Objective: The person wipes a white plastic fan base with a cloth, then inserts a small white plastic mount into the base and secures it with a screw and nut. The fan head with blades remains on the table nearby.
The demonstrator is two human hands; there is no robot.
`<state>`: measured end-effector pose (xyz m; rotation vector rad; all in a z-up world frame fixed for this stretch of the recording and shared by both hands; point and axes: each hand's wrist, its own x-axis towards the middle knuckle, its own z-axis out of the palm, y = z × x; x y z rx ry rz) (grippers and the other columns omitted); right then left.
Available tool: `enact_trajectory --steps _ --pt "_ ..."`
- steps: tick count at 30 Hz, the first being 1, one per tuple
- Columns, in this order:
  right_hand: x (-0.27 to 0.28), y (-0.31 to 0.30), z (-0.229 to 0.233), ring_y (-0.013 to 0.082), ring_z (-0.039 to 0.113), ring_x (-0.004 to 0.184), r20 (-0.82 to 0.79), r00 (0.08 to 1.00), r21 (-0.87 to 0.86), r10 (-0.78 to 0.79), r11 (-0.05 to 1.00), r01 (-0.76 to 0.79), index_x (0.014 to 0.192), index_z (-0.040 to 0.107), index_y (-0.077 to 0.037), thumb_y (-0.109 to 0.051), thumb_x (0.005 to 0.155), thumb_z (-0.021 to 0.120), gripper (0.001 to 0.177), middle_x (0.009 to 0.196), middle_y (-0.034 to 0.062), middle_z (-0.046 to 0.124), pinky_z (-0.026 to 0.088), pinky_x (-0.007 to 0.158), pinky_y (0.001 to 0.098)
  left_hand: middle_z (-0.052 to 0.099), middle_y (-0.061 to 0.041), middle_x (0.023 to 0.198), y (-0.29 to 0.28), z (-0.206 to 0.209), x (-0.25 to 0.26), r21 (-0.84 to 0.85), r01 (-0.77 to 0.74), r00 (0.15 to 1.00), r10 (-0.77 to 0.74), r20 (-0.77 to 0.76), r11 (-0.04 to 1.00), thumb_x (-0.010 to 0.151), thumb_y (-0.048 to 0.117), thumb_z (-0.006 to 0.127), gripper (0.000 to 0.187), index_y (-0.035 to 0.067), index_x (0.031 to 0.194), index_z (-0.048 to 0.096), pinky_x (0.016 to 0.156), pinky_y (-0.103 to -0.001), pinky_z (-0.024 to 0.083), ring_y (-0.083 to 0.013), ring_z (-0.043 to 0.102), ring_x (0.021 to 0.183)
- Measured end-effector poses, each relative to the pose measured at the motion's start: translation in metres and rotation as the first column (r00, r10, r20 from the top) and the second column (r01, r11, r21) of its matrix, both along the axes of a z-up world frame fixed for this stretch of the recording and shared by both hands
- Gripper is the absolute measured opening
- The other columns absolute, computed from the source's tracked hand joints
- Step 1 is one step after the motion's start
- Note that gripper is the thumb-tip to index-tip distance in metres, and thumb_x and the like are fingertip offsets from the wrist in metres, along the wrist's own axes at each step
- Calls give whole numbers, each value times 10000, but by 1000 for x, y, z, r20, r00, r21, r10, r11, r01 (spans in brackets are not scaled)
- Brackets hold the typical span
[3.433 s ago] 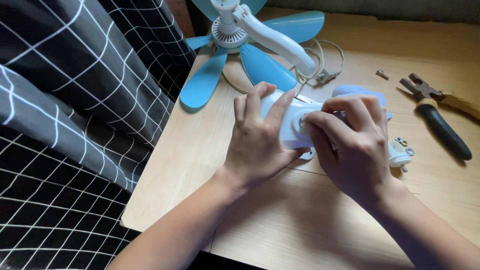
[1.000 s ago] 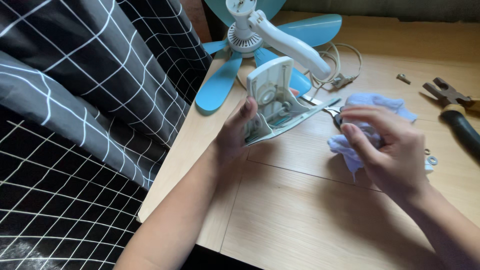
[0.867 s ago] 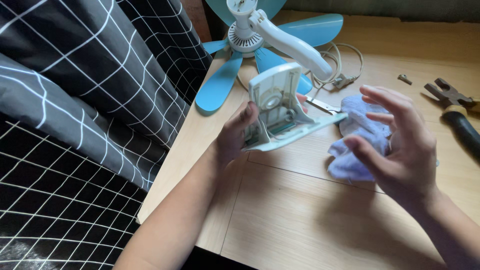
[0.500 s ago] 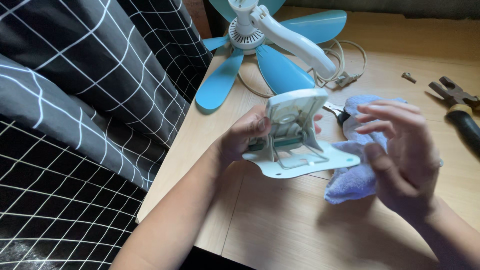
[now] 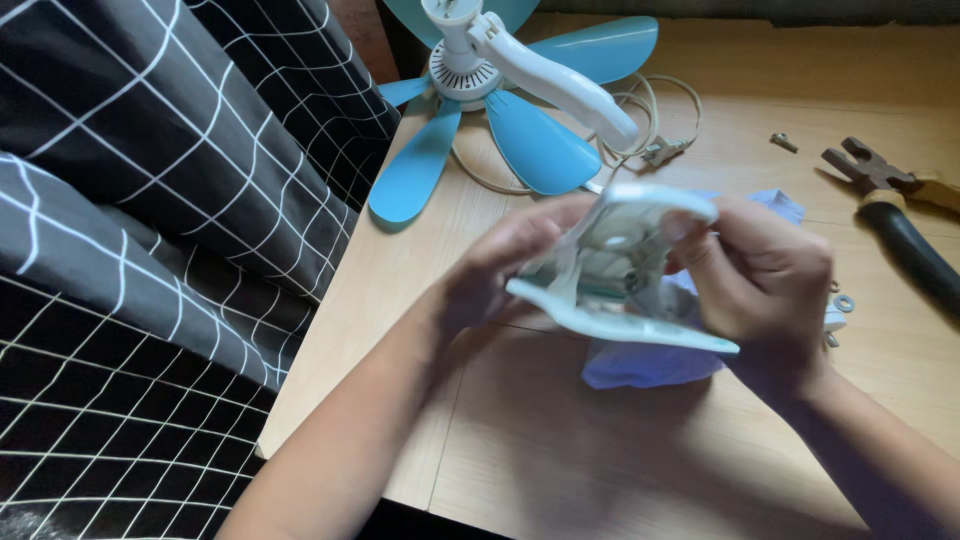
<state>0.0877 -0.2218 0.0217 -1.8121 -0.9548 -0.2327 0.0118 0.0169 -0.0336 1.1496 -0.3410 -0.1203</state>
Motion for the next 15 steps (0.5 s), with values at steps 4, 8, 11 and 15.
enact_trajectory --steps 4,8,11,15 --pt "4 -2 5 39 555 621 60 989 118 -133 985 125 926 693 11 -188 1149 673 299 713 19 629 398 548 215 406 -133 1683 1 36 -11 327 -381 908 283 310 865 679 751 797 1275 121 1667 293 1230 -432 394 -307 392 1563" --pt "2 2 3 159 553 566 309 918 65 -248 969 240 927 717 83 -58 1009 710 163 742 131 644 404 527 279 361 -119 1678 -26 39 -16 437 -627 725 278 630 645 585 516 964 1345 168 1658 232 1310 -431 358 -287 362 1583" --pt "-1 7 -1 201 671 743 443 890 80 -110 993 84 1035 710 45 -76 1056 720 123 919 148 688 511 693 263 534 -107 1557 -29 33 -20 445 -545 793 262 550 711 656 420 987 1260 140 1658 277 1267 -372 462 -237 526 1422" --pt "7 3 4 290 670 966 406 909 -103 98 993 -61 1219 630 52 -51 918 722 332 1155 206 650 543 830 347 600 -108 1506 -16 29 -18 378 -419 867 239 438 825 748 305 976 1116 76 1635 338 1244 -332 484 -218 594 1422"
